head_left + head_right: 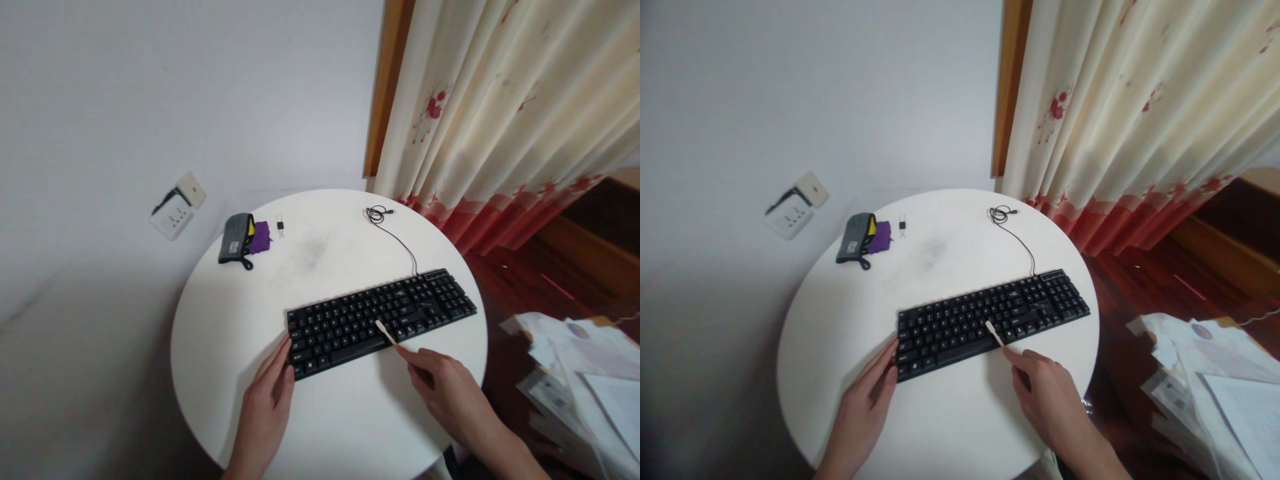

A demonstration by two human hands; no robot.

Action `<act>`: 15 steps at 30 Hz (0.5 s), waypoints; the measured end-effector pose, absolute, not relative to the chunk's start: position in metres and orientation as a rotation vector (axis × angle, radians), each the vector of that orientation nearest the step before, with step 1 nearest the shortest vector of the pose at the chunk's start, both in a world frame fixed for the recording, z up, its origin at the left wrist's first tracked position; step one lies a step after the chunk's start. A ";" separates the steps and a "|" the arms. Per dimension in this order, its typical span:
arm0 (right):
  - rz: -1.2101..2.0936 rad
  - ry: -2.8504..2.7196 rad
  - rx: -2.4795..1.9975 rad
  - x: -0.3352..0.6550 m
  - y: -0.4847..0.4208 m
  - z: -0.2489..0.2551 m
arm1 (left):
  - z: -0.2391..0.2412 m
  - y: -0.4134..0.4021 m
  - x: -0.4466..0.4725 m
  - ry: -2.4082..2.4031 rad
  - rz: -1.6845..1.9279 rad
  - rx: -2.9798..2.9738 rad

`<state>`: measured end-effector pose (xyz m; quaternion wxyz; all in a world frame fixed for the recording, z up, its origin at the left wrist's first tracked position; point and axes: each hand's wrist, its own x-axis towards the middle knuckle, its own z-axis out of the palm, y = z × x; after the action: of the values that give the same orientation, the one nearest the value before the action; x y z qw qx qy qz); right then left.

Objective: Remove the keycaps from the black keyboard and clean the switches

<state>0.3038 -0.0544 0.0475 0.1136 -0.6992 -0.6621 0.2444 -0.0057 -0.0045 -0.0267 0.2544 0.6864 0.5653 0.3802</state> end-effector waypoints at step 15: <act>0.740 -1.608 -1.804 0.317 -0.027 0.065 | -0.024 -0.004 -0.004 1.533 1.049 1.854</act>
<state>0.3172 -0.0275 0.0655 0.3024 -0.6803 -0.6065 0.2791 -0.0042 -0.0041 -0.0241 0.2558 0.6831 0.5646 0.3863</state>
